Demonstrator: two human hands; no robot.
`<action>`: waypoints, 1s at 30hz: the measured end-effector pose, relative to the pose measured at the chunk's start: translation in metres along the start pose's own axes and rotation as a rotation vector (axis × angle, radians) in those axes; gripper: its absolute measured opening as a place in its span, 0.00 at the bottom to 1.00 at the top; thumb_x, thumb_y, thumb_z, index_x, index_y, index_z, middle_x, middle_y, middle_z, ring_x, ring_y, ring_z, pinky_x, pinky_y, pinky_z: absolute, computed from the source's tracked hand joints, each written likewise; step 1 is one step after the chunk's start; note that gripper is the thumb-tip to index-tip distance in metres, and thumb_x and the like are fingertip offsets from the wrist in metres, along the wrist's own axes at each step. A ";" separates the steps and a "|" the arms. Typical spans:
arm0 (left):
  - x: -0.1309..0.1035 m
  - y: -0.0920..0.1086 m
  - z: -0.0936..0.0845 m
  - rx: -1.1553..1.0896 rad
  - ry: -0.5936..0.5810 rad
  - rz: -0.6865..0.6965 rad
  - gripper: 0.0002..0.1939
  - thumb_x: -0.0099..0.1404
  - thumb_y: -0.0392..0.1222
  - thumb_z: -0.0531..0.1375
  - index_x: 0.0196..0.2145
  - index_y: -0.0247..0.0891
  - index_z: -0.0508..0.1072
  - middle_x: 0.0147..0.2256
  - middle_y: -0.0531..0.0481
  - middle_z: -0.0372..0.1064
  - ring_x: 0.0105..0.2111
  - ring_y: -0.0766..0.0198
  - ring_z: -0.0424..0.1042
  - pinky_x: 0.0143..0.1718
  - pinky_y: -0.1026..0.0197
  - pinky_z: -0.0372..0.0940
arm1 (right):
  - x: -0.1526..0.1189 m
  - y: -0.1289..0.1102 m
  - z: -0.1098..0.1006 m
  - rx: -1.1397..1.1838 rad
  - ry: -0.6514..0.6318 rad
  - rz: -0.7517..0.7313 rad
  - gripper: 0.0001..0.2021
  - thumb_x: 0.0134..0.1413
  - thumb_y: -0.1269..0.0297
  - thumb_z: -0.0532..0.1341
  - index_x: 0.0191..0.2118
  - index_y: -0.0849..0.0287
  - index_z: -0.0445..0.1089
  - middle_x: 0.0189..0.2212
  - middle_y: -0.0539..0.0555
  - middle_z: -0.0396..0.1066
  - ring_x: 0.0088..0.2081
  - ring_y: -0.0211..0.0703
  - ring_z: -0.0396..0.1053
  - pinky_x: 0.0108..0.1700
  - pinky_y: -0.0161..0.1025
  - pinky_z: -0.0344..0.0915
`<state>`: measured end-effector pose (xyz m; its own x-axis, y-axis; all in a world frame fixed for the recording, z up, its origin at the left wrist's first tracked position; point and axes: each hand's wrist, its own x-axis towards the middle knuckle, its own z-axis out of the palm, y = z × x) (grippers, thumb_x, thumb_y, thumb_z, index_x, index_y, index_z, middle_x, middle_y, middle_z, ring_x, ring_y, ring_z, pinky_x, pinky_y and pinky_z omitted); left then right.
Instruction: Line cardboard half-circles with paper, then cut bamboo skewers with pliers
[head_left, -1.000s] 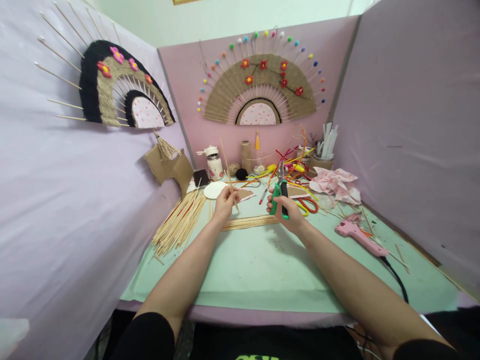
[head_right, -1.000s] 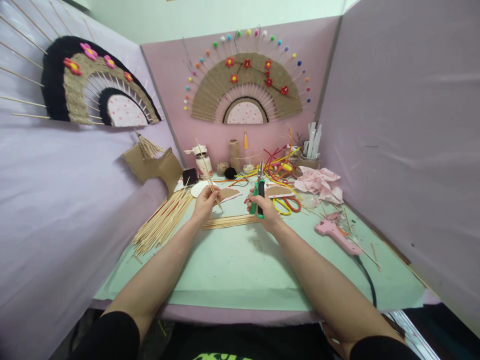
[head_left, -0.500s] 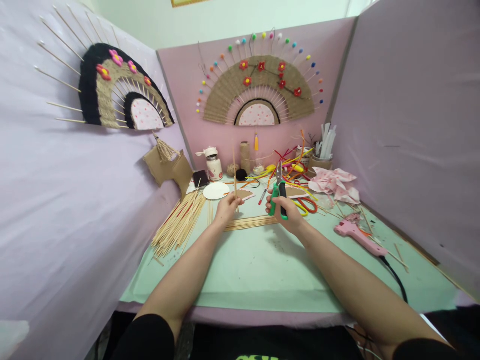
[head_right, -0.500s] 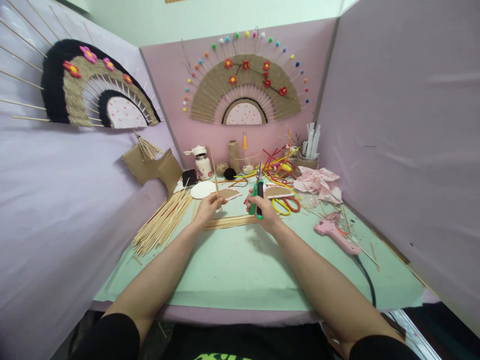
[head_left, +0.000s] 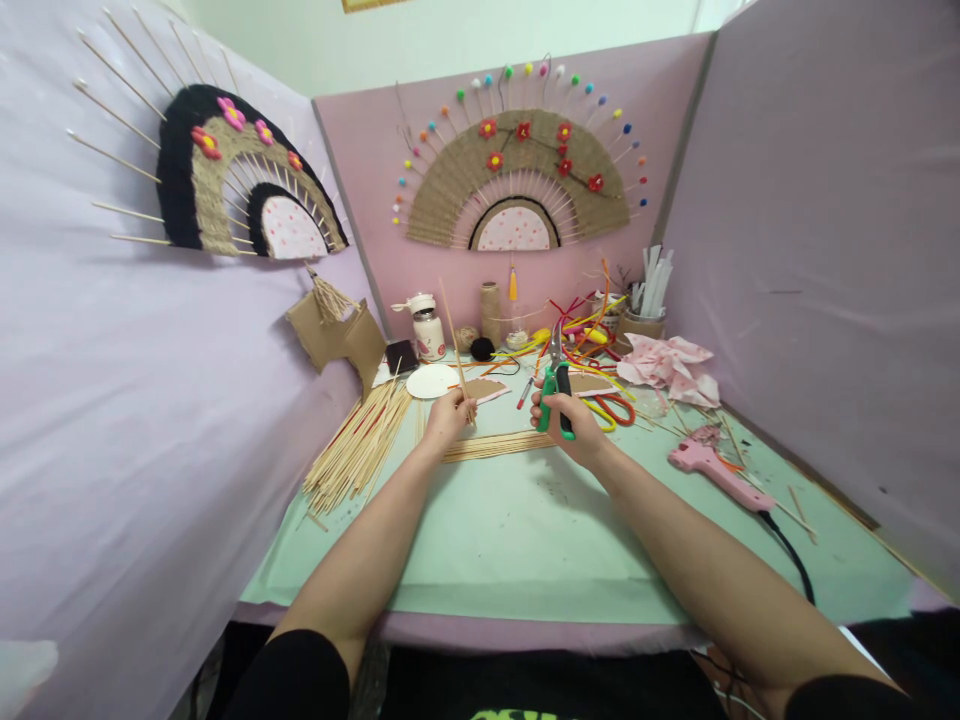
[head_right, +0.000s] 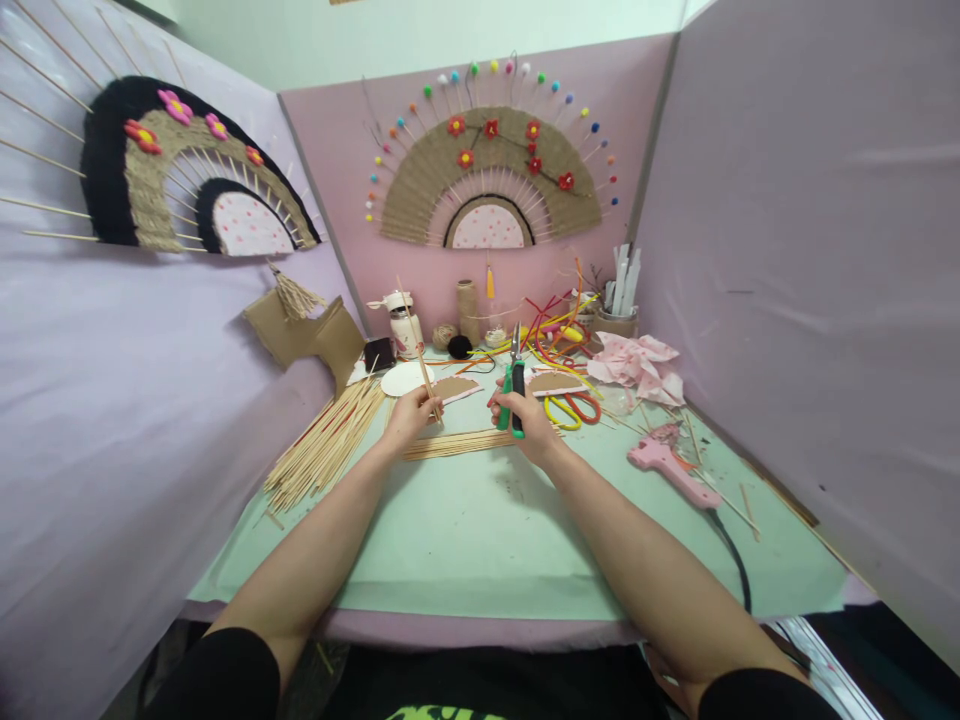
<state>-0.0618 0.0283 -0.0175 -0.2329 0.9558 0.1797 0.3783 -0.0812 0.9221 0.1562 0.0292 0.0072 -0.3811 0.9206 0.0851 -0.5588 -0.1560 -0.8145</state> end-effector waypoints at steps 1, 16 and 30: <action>0.000 0.000 0.000 0.008 -0.002 0.003 0.04 0.56 0.39 0.56 0.26 0.36 0.69 0.25 0.49 0.69 0.25 0.65 0.68 0.28 0.62 0.65 | 0.000 0.000 0.000 0.004 -0.003 0.001 0.21 0.35 0.65 0.65 0.40 0.53 0.62 0.27 0.46 0.65 0.27 0.36 0.61 0.30 0.37 0.59; -0.001 0.006 -0.005 0.058 0.076 0.009 0.03 0.52 0.36 0.62 0.23 0.38 0.71 0.24 0.49 0.70 0.28 0.62 0.68 0.31 0.62 0.64 | 0.001 0.002 -0.002 -0.002 -0.015 0.003 0.20 0.36 0.65 0.65 0.39 0.53 0.62 0.27 0.46 0.66 0.26 0.35 0.62 0.31 0.37 0.59; -0.004 0.007 -0.003 0.136 0.085 0.035 0.02 0.54 0.36 0.61 0.25 0.38 0.72 0.22 0.51 0.69 0.26 0.63 0.69 0.31 0.62 0.64 | 0.001 0.003 -0.003 -0.001 -0.028 0.017 0.20 0.37 0.65 0.65 0.40 0.53 0.62 0.28 0.46 0.66 0.27 0.35 0.62 0.31 0.37 0.59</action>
<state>-0.0613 0.0231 -0.0104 -0.2905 0.9250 0.2449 0.5040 -0.0696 0.8609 0.1565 0.0305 0.0028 -0.4109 0.9074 0.0877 -0.5512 -0.1706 -0.8167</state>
